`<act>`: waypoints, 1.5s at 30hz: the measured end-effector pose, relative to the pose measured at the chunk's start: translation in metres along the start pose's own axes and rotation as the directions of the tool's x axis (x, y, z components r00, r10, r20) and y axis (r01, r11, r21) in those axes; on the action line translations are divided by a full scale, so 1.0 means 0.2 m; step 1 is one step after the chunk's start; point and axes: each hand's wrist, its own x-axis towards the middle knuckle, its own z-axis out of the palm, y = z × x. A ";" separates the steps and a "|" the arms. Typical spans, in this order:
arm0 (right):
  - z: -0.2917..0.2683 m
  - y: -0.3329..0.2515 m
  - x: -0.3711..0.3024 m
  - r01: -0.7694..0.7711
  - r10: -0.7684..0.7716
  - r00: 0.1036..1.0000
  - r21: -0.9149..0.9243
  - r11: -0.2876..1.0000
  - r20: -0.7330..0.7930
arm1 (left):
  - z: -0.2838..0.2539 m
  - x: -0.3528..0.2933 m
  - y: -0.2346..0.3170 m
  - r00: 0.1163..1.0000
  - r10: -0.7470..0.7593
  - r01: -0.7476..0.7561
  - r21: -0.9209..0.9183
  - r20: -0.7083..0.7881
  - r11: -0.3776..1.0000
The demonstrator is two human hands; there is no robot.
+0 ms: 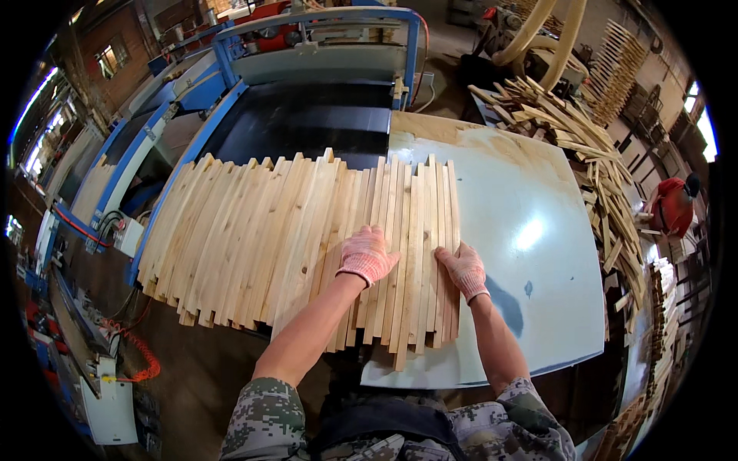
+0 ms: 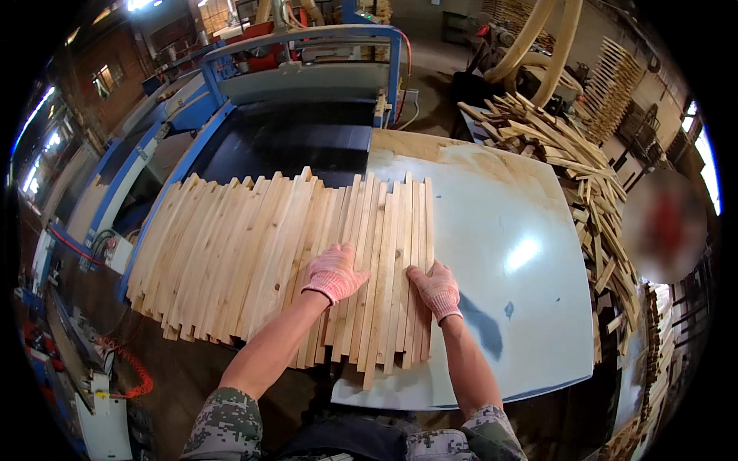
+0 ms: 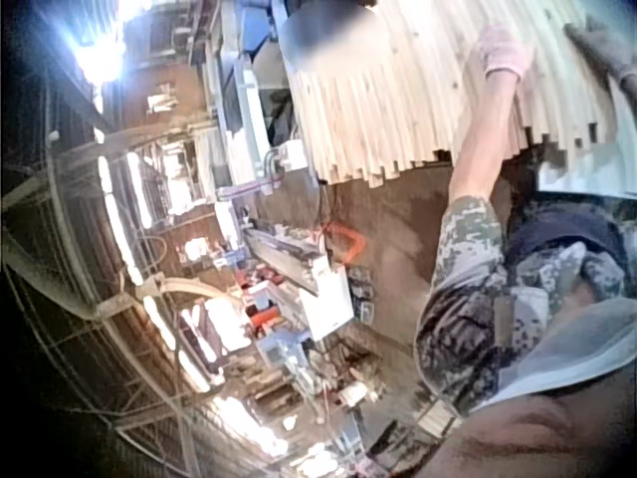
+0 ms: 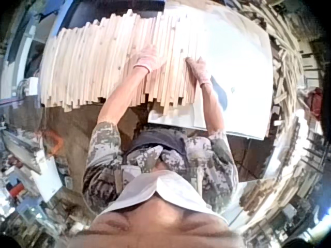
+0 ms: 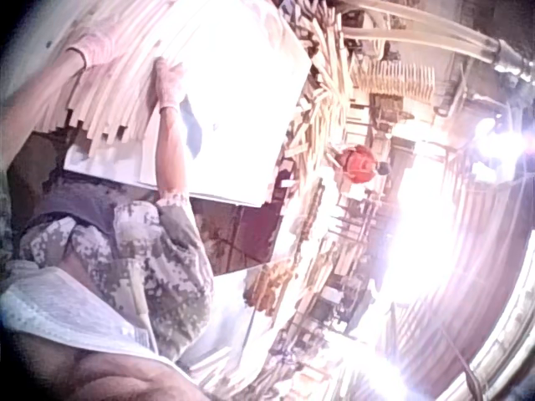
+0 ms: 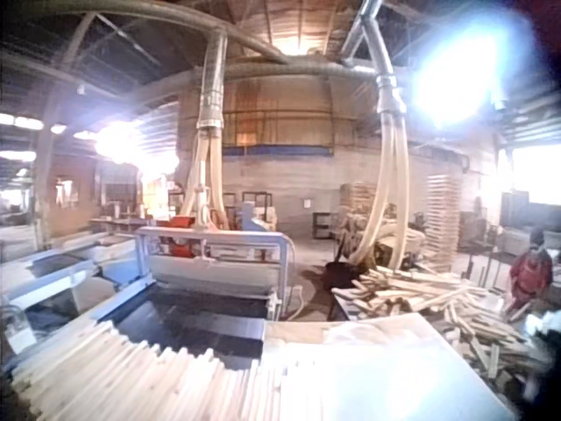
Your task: The person repeatedly picks up bundles of light-colored wooden slats from a metal table and places them onto a conveyor belt. The person wears pink gloves and a camouflage shirt while performing this repetitive stacking task in a workshop environment.
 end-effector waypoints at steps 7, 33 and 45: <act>-0.02 0.03 -0.03 0.037 -0.038 0.997 -0.021 0.999 -0.064 | 0.06 -0.06 0.03 0.982 -0.186 0.178 -0.186 -0.029 0.966; -0.18 0.18 -0.64 0.148 -0.226 0.848 -0.195 0.969 -0.479 | -0.02 -0.39 -1.41 0.938 -0.268 -0.082 -0.890 -0.222 0.449; 0.53 -0.37 -0.52 -0.168 -0.074 0.941 -0.645 0.746 -0.330 | -0.83 -0.75 -3.21 0.408 -0.760 0.819 -0.164 -0.506 0.549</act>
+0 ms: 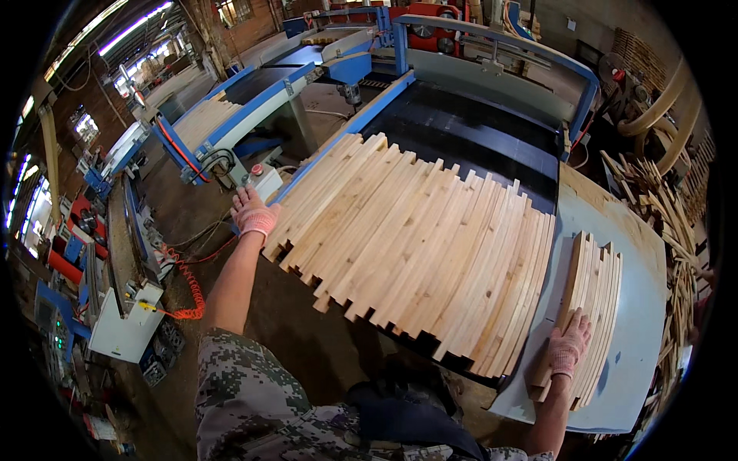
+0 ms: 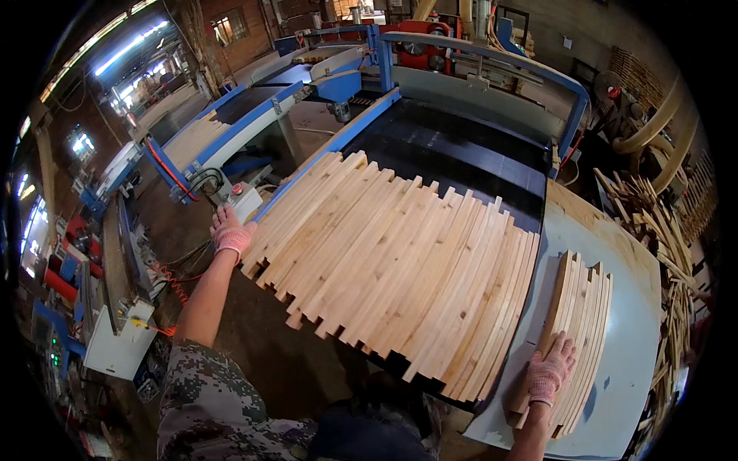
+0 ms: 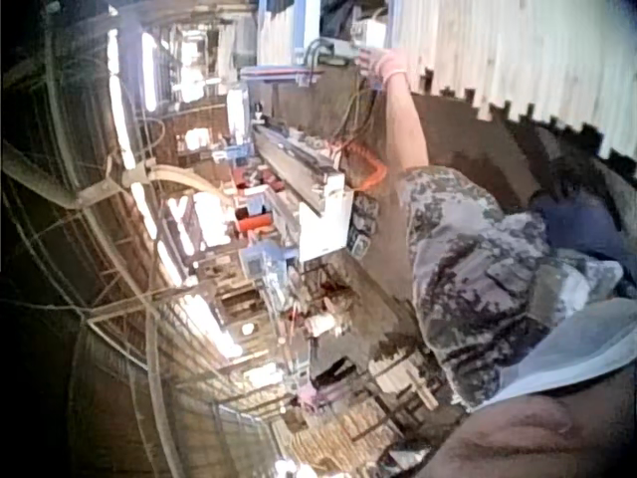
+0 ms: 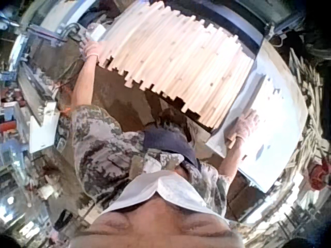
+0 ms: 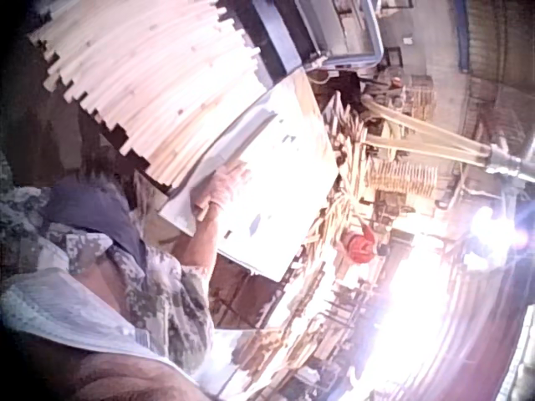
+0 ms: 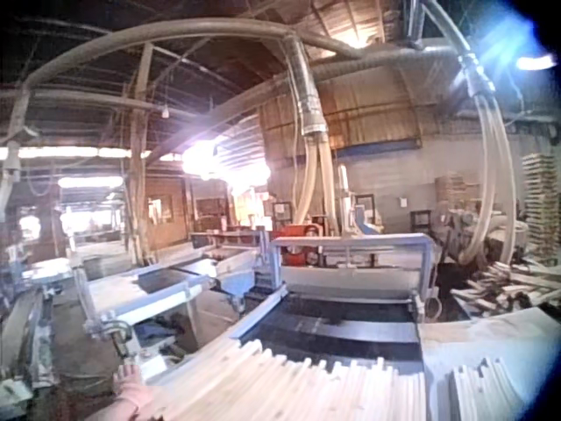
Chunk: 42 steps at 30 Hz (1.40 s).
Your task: The person repeatedly picks up bundles of light-colored wooden slats from a metal table and places them onto a conveyor belt. The person wears pink gloves and a camouflage shirt while performing this repetitive stacking task in a workshop environment.
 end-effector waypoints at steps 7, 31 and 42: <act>-0.05 -0.06 -0.04 -0.029 0.029 0.999 0.009 1.000 0.023 | -0.01 0.32 -0.13 0.995 0.093 -0.097 0.101 0.045 0.990; -0.06 -0.09 -1.03 0.275 -0.201 0.955 0.392 0.878 -0.219 | 0.26 -2.00 -0.04 -0.459 0.836 0.442 -0.740 0.299 0.508; 0.39 0.45 -2.11 -0.199 -0.161 0.886 0.670 0.716 0.436 | 0.37 -2.58 0.23 -0.709 0.544 0.065 -0.727 0.449 0.684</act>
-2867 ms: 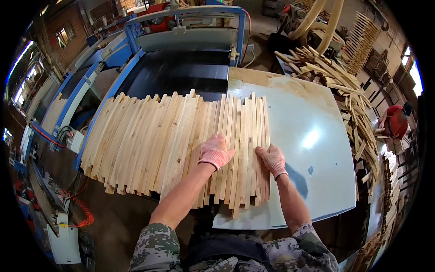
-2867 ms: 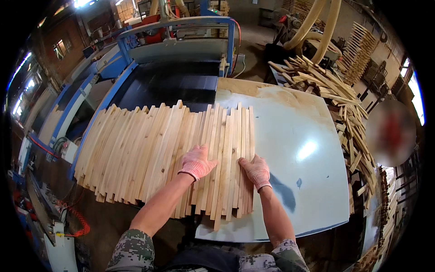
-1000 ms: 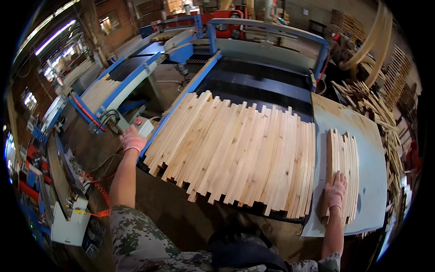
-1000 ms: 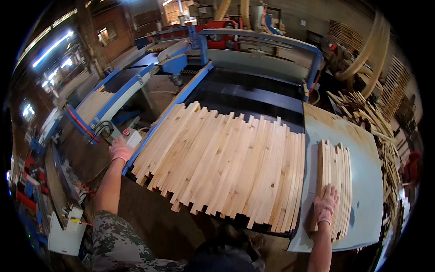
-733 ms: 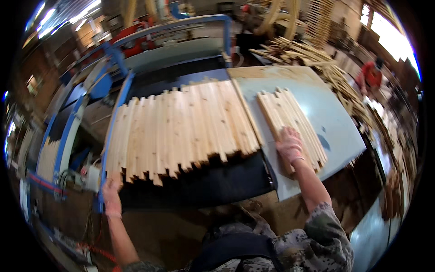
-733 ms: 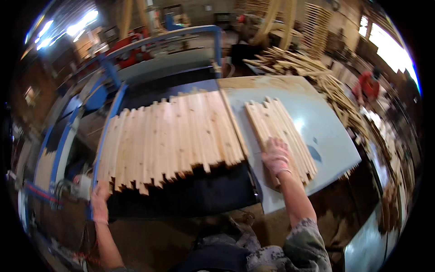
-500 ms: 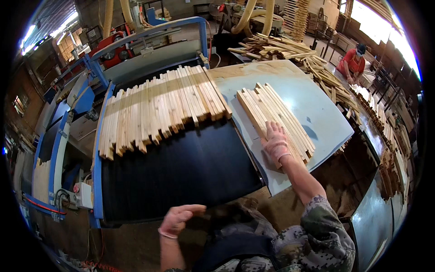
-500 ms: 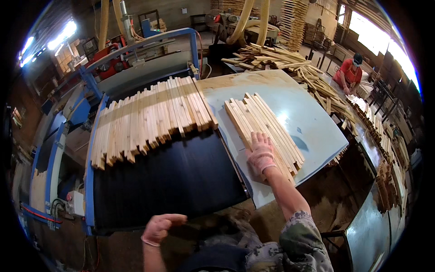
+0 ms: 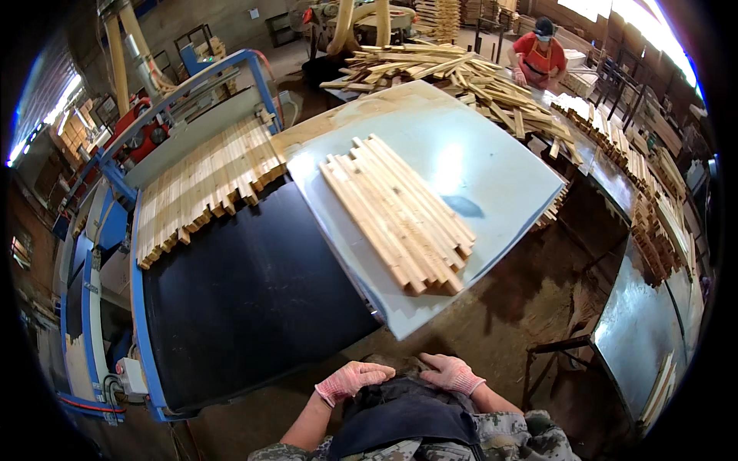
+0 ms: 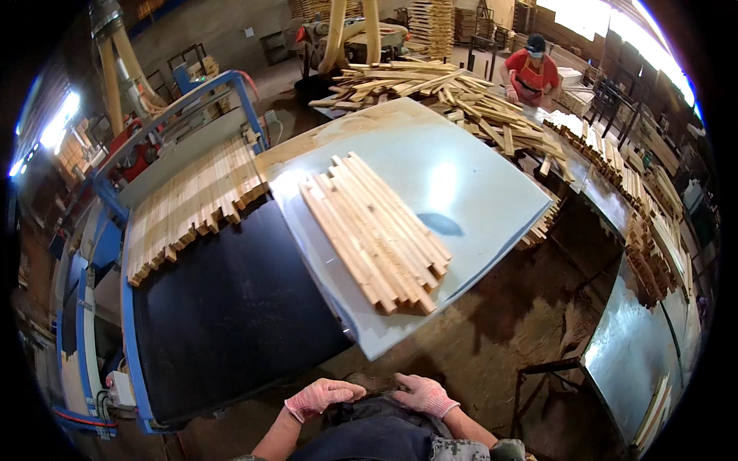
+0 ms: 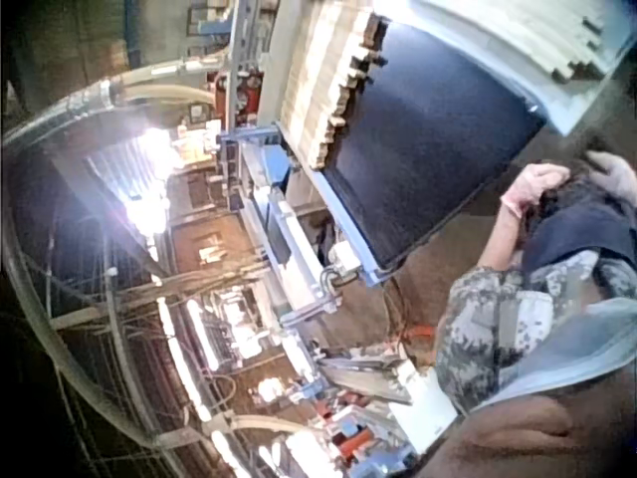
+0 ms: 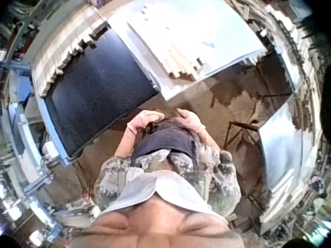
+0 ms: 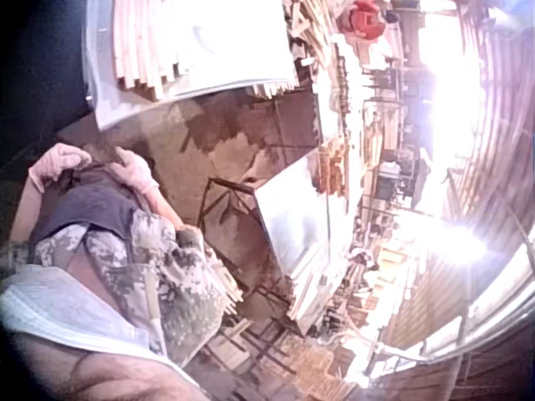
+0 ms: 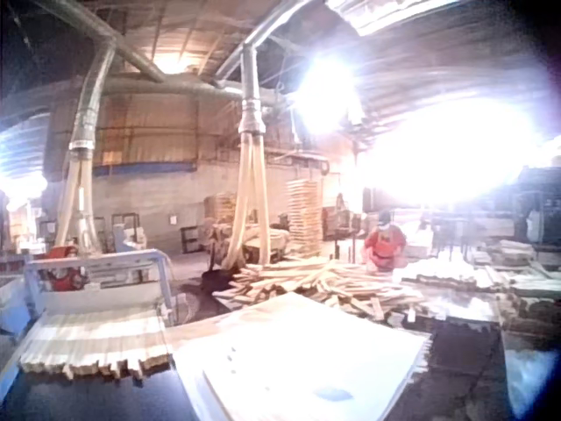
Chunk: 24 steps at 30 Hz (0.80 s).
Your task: The person repeatedly picks up bundles of light-colored wooden slats from a metal table and places them onto a conveyor belt. The person wears pink gloves and a camouflage shirt while performing this repetitive stacking task in a workshop environment.
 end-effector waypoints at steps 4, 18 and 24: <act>0.07 0.70 -0.16 -0.429 0.437 0.896 0.103 0.898 -0.076 | 0.29 0.33 0.30 0.994 -0.087 0.074 0.186 0.062 0.980; 0.14 1.93 -0.68 -0.547 0.892 0.453 0.789 0.279 -0.002 | 1.25 1.82 0.46 0.928 -0.158 0.061 0.280 0.338 0.958; 0.42 2.17 -0.62 -0.539 0.924 0.383 0.811 0.229 -0.006 | 1.50 2.34 0.46 0.862 -0.286 0.076 0.450 0.420 0.890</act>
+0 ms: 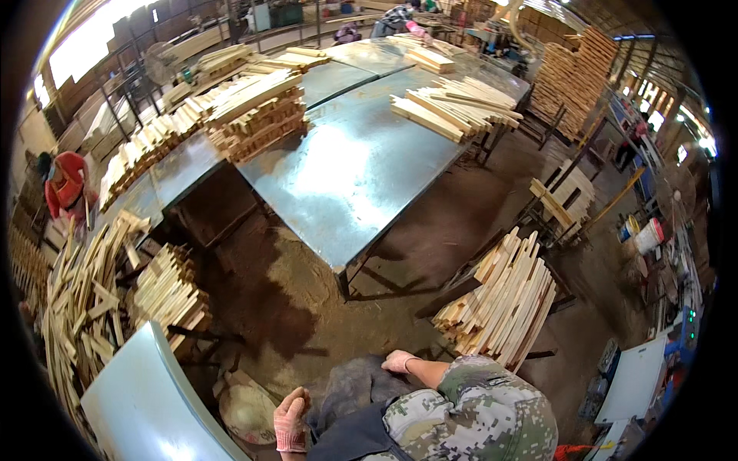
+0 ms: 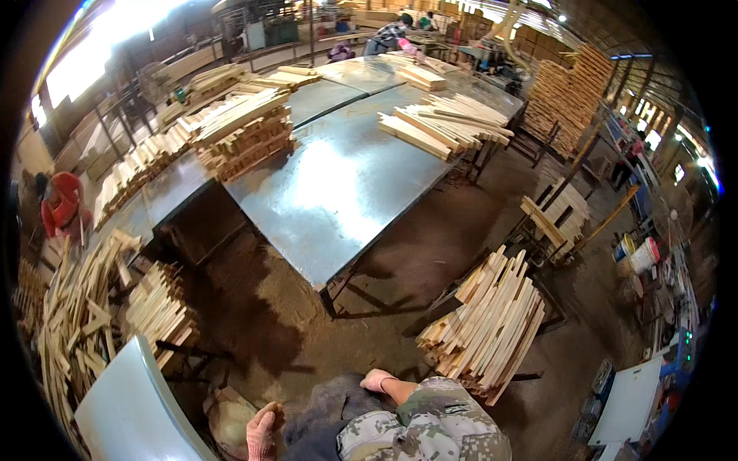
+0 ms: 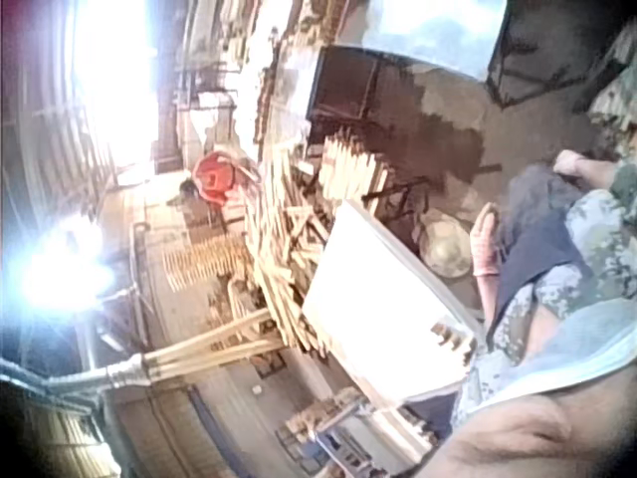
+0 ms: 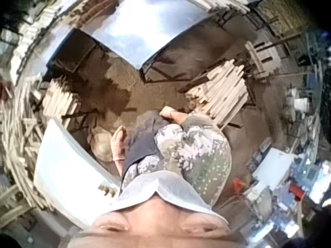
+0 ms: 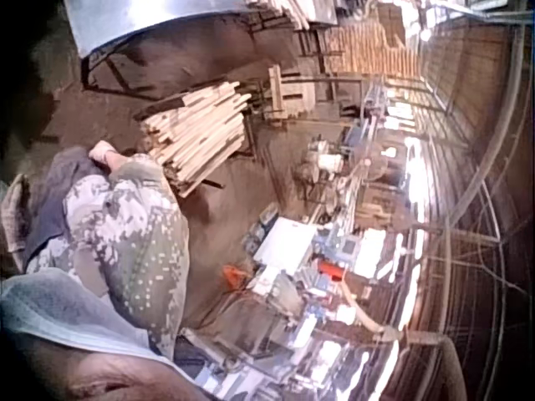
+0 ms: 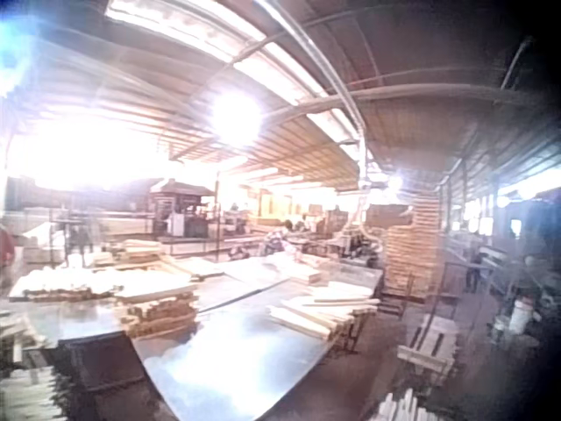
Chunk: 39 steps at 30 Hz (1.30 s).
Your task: The person repeatedly picks up bundles of light-colored wooden slats from a metal table and places them onto a conveyor belt. The person wears pink gloves and a camouflage shirt while performing this repetitive stacking task in a workshop environment.
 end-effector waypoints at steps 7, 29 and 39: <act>-0.02 0.11 0.39 0.258 -0.240 0.966 -0.339 0.905 0.095 | 0.00 0.51 0.40 0.995 -0.083 0.078 0.078 0.052 0.994; -1.84 -1.75 1.55 -0.053 0.110 0.993 0.679 0.732 -0.041 | -0.32 2.48 1.70 0.970 -0.196 0.109 0.461 0.145 0.881; -2.71 -2.49 2.63 0.312 -0.264 0.948 0.364 0.878 -0.175 | -0.69 3.28 2.25 0.953 -0.130 0.236 0.399 -0.274 0.886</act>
